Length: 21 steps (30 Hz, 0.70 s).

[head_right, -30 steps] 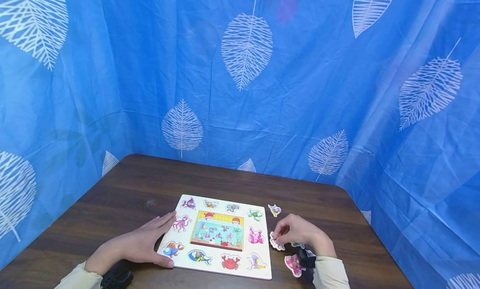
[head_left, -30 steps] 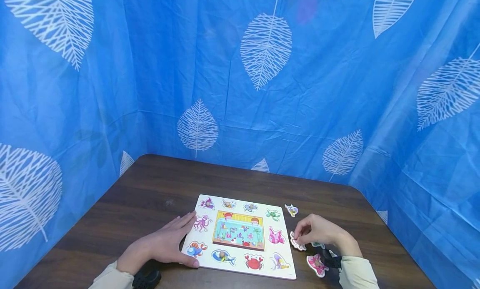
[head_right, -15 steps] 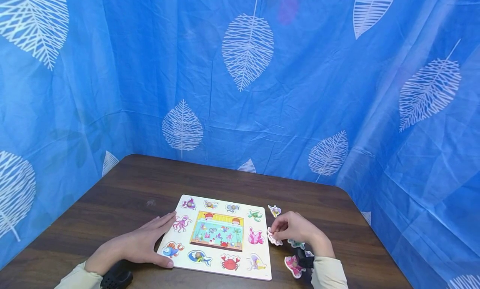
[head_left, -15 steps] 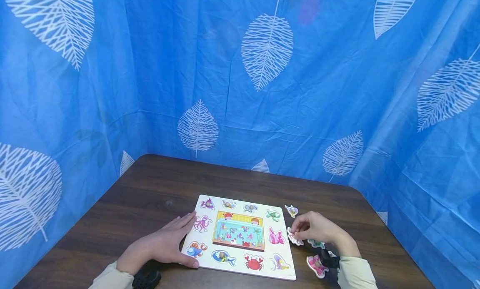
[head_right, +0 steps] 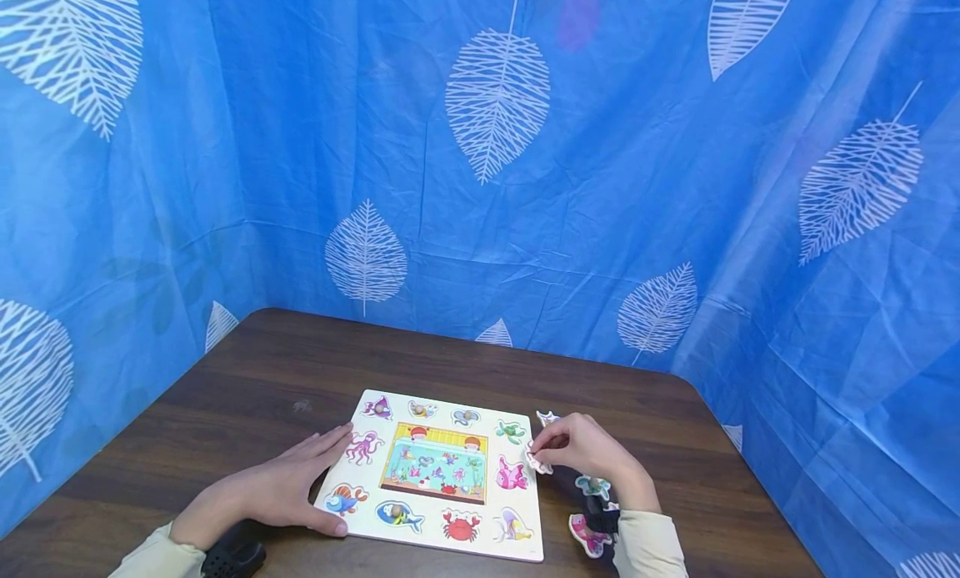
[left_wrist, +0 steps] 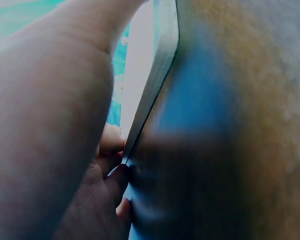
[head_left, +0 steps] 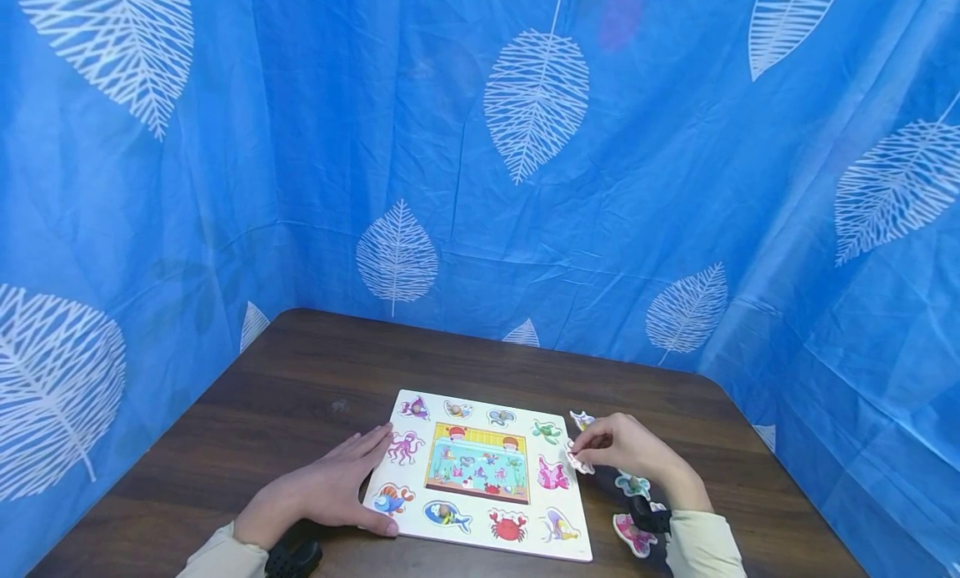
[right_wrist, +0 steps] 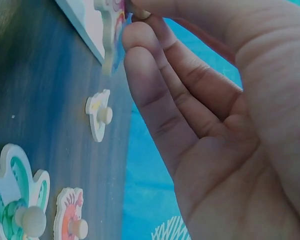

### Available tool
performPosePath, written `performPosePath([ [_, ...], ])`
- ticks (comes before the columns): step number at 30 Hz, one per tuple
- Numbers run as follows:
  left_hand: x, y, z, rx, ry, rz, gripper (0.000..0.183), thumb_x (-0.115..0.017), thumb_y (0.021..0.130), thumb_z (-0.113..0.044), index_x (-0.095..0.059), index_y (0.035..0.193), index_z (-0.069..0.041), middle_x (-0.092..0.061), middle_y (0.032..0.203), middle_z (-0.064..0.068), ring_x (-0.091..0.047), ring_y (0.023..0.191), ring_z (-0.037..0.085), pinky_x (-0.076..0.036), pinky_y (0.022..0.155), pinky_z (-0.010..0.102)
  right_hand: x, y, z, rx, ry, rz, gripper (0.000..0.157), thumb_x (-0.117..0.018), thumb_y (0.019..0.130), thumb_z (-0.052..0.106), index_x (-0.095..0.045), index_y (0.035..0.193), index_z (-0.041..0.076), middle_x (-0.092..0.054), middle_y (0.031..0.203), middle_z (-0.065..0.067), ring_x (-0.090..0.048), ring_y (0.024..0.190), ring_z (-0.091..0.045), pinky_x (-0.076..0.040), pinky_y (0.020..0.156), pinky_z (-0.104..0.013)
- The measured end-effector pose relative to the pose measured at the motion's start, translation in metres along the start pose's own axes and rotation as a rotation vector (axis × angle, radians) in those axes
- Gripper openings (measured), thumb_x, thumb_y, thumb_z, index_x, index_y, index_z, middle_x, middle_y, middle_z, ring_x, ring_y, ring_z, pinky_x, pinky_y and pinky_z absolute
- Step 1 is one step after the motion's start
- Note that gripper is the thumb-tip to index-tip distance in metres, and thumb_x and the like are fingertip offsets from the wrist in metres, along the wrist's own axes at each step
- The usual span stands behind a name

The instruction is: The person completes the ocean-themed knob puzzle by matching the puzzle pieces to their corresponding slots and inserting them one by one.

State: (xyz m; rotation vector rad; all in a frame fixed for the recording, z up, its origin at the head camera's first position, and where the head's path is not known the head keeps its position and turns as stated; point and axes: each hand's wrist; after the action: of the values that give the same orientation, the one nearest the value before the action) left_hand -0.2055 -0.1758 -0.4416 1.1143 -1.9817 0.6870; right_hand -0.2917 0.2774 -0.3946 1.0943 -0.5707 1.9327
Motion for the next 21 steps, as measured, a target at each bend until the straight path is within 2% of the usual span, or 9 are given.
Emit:
performPosePath([
  [8,-0.001,-0.001,-0.001,0.005,-0.001,0.000,0.124,-0.081,0.076,-0.067,-0.025,0.161,0.003,-0.018,0.171,0.018,-0.019,0.157,0.040,-0.019,0.124,0.065,0.000,0.007,0.006,0.062,0.002,-0.011,0.006,-0.077,0.094,0.021,-0.083,0.098,0.022,-0.074,0.093,0.009,-0.057,0.071,-0.003,-0.050,0.059,-0.021],
  [17,-0.002,-0.001,-0.004,0.019,-0.001,-0.001,0.124,-0.081,0.075,-0.067,-0.026,0.161,0.004,-0.018,0.171,0.018,-0.019,0.157,0.040,-0.018,0.124,0.065,-0.002,0.016,0.016,0.116,-0.010,-0.043,0.009,-0.078,0.093,0.019,-0.083,0.099,0.024,-0.074,0.098,0.010,-0.062,0.084,-0.004,-0.055,0.070,-0.022],
  [21,-0.002,0.000,-0.004,0.021,-0.006,0.004,0.124,-0.081,0.075,-0.067,-0.026,0.161,0.003,-0.018,0.171,0.018,-0.019,0.157,0.040,-0.018,0.125,0.064,-0.004,0.020,0.023,0.127,-0.012,-0.052,0.009,-0.079,0.092,0.018,-0.083,0.098,0.024,-0.075,0.100,0.009,-0.064,0.085,-0.004,-0.056,0.069,-0.022],
])
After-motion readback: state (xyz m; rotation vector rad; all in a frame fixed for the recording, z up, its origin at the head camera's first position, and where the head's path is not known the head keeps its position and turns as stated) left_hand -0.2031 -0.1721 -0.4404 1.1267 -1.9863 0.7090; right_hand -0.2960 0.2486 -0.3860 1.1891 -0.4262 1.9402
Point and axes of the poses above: each hand's wrist, its own y-axis towards the middle knuckle, its own x-axis out of the back of the hand, z = x × y
